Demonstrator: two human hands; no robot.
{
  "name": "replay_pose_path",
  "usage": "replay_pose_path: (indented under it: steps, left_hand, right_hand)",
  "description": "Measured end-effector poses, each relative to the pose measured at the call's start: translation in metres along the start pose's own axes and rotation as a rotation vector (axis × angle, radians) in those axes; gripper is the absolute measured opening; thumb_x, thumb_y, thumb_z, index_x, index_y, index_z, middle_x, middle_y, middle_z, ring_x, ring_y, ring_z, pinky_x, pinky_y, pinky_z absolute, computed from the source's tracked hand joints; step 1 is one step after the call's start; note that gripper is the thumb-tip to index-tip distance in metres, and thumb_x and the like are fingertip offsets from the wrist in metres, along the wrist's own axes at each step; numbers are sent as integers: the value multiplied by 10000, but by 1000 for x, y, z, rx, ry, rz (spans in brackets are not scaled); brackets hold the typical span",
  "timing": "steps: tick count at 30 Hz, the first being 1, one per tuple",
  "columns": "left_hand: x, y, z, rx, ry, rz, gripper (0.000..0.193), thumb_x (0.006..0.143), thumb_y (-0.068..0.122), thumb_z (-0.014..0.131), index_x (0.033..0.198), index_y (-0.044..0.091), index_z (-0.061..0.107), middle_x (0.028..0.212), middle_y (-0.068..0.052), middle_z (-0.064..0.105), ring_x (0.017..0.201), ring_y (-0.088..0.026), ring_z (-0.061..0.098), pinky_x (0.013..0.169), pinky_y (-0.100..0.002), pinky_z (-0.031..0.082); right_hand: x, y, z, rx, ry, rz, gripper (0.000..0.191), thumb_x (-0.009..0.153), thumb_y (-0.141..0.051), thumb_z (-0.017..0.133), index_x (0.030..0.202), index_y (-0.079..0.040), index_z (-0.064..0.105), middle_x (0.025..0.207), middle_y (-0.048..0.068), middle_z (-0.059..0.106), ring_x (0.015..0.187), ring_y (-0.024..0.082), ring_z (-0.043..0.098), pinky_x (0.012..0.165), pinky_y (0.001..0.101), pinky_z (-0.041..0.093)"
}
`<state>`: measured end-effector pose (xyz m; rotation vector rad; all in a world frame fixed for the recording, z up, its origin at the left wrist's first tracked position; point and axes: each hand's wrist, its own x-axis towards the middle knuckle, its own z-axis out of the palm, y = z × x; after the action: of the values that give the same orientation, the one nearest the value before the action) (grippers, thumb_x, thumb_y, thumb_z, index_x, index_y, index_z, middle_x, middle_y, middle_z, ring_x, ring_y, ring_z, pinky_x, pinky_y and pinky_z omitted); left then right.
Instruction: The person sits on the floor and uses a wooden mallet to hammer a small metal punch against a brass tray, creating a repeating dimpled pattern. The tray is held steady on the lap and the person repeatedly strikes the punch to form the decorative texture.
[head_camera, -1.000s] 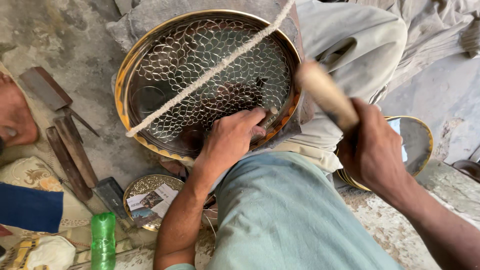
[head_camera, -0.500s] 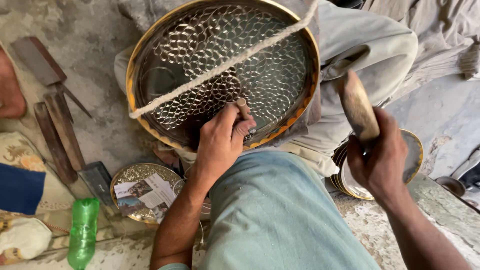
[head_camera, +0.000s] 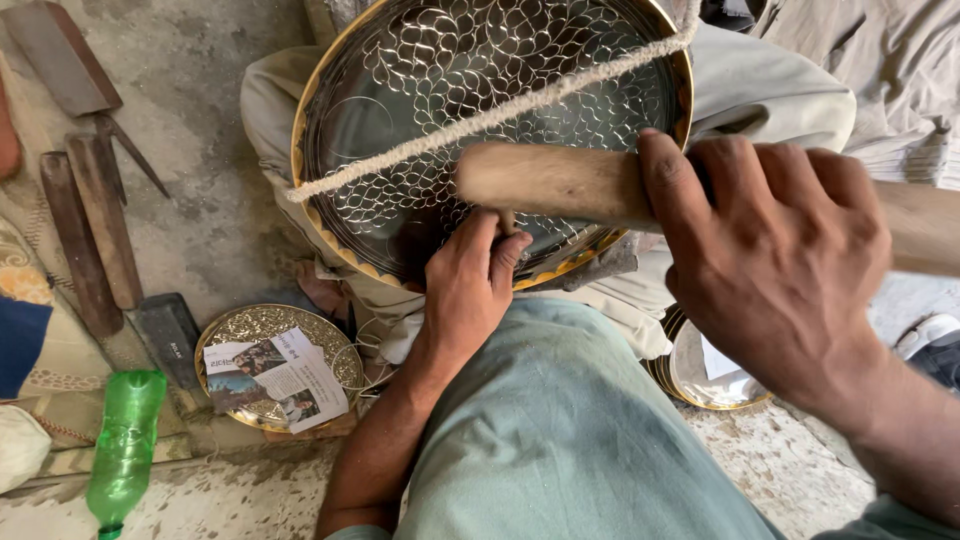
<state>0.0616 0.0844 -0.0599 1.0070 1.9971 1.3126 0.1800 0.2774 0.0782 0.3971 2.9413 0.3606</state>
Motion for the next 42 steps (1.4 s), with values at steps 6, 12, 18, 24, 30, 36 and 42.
replay_pose_path:
  steps: [6, 12, 18, 24, 30, 36, 42]
  left_hand:
    - [-7, -9, 5, 48, 72, -63, 213, 988, 149, 717, 1023, 2, 566, 859, -131, 661, 675, -274, 679, 589, -390, 533]
    - [-7, -6, 8, -23, 43, -120, 231, 1000, 163, 729, 997, 3, 563, 822, -106, 686, 670, -197, 711, 564, -330, 549]
    - [-2, 4, -21, -142, 212, 67, 135, 1062, 87, 657, 1080, -8, 563, 1016, -120, 695, 828, -171, 752, 663, -250, 644]
    - [-28, 3, -80, -33, 546, 39, 141, 1174, 95, 521, 1184, -23, 445, 1064, -58, 575, 823, -105, 652, 658, -206, 563]
    - [-29, 2, -82, 114, 474, -161, 237, 1038, 183, 656, 1106, -27, 571, 815, -10, 546, 654, -112, 472, 563, -290, 393]
    - [-4, 27, -56, -62, 496, -15, 336, 1078, 276, 608, 891, 5, 677, 686, -31, 591, 596, -138, 518, 556, -320, 397]
    - [-17, 71, -53, 165, 678, 433, 294, 1096, 244, 534, 971, 16, 672, 845, -96, 666, 707, -233, 618, 614, -396, 473]
  right_hand:
    - [24, 0, -42, 78, -78, -95, 429, 932, -166, 642, 1358, -123, 646, 937, 25, 696, 695, 162, 619, 643, 321, 469]
    - [15, 1, -26, 133, -43, -8, 439, 972, -184, 649, 1383, -32, 634, 941, 90, 707, 699, 193, 646, 657, 329, 516]
    - [-55, 12, 6, 611, 228, 336, 383, 916, -2, 672, 1288, -7, 581, 1050, 160, 718, 913, 262, 722, 809, 368, 577]
    - [-103, -8, 94, 1157, 174, 1021, 415, 908, -149, 828, 1131, 24, 524, 907, 145, 623, 776, 196, 575, 693, 325, 505]
    - [-121, -40, 102, 931, 140, 806, 477, 884, -163, 793, 1308, 11, 662, 1169, 240, 616, 1004, 288, 655, 759, 368, 545]
    - [-68, -49, 47, 1123, 468, 654, 375, 1023, -151, 663, 1353, 10, 591, 1172, 183, 645, 1075, 276, 664, 909, 365, 543]
    - [-2, -40, -2, 1326, 808, 601, 255, 1151, -185, 525, 1309, 5, 588, 1124, 169, 694, 1024, 276, 623, 935, 374, 525]
